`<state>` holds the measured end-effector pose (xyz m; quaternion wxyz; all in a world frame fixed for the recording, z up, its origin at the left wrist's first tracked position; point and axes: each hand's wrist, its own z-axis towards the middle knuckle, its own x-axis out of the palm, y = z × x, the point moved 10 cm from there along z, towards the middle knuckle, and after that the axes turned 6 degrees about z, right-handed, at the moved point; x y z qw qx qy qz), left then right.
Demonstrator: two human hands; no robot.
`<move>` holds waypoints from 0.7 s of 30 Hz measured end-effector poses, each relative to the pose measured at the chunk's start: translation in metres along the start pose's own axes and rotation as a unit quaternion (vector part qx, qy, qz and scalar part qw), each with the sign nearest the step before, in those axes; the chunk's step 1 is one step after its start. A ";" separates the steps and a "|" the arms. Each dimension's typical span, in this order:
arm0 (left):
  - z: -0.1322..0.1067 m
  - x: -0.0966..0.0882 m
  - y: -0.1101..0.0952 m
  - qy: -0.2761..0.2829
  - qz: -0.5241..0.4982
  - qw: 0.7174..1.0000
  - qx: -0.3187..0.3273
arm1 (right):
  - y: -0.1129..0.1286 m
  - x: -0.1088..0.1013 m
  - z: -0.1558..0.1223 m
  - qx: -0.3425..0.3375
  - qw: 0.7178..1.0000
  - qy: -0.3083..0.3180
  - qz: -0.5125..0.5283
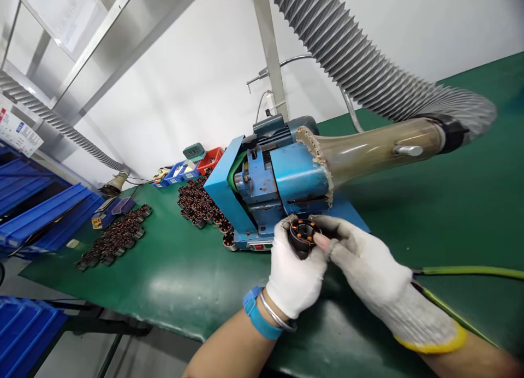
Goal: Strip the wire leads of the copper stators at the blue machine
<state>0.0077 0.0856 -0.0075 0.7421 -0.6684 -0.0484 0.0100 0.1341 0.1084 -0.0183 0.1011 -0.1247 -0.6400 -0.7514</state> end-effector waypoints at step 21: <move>0.024 -0.004 -0.013 -0.064 -0.039 0.997 0.001 | -0.007 0.016 0.017 0.062 0.993 -0.013 0.097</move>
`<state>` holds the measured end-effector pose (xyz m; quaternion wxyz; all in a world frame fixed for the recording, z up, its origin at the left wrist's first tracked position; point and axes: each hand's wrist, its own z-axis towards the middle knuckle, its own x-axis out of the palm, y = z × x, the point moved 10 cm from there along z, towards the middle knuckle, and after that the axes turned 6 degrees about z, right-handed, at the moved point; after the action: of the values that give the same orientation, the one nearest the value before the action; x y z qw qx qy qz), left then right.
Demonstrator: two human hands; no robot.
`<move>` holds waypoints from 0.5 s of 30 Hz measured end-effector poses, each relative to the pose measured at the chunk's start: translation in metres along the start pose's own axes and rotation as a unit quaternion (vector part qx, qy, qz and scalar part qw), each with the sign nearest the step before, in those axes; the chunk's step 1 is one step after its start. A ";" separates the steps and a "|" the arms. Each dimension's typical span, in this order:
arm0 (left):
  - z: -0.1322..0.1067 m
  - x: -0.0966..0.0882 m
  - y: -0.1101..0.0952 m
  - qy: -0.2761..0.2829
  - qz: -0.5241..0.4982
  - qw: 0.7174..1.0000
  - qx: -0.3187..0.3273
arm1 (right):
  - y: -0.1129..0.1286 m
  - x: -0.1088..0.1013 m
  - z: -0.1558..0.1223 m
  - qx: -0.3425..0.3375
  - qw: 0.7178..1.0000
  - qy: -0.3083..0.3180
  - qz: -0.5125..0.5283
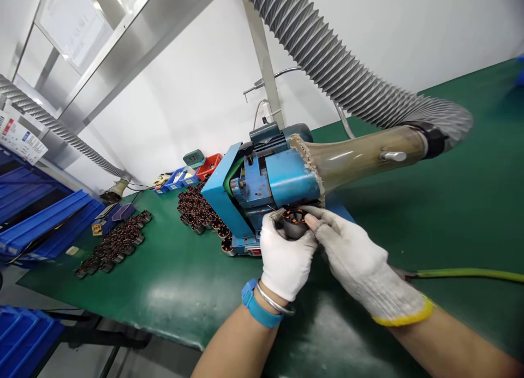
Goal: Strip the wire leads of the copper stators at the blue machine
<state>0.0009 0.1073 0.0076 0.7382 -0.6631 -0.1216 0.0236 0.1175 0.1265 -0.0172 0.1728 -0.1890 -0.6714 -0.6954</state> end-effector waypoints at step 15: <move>-0.026 -0.031 0.012 0.001 -0.055 0.998 -0.006 | 0.000 -0.007 -0.035 -0.108 0.982 0.090 -0.128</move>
<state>-0.0221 0.0771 -0.0111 0.7345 -0.6599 -0.1570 -0.0185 0.1220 0.0915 -0.0218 0.1205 -0.0557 -0.5928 -0.7943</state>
